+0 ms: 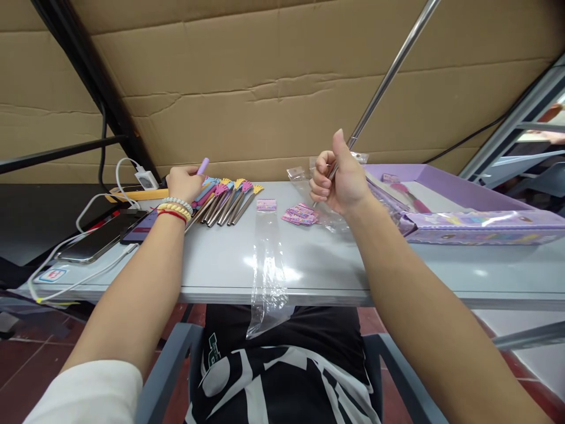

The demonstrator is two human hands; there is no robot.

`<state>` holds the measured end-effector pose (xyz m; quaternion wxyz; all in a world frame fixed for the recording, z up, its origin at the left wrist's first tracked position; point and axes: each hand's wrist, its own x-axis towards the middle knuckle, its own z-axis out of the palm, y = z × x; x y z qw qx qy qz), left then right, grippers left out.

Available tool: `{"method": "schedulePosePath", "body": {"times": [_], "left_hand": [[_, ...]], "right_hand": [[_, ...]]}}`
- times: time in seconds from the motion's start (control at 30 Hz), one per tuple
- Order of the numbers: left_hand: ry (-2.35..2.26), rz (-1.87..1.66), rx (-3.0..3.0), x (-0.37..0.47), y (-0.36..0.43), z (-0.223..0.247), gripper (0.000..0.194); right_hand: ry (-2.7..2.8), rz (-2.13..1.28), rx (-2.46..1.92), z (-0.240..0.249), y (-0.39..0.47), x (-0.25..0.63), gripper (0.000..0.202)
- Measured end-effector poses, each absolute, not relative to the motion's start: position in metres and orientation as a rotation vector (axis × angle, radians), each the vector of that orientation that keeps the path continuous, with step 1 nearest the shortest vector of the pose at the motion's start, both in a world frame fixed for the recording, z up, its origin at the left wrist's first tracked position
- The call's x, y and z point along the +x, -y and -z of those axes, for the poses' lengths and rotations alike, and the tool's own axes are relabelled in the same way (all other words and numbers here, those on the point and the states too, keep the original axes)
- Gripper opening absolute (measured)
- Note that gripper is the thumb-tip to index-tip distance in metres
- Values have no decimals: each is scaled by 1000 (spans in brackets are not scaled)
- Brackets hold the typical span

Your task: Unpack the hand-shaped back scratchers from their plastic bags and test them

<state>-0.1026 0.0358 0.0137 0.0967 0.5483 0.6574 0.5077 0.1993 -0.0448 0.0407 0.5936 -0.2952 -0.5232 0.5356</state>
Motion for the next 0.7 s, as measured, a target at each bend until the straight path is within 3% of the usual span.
{"method": "schedulePosePath", "body": {"times": [0.2, 0.37, 0.7], "left_hand": [[-2293, -1394, 1695, -110, -41, -9, 31], [-2507, -1049, 1749, -116, -48, -4, 33], [-2553, -884, 1794, -111, -48, -2, 36]], "right_hand": [[1276, -1222, -744, -41, 47, 198, 65], [1325, -1211, -767, -39, 49, 195, 65], [1276, -1213, -751, -40, 49, 192, 64]]}}
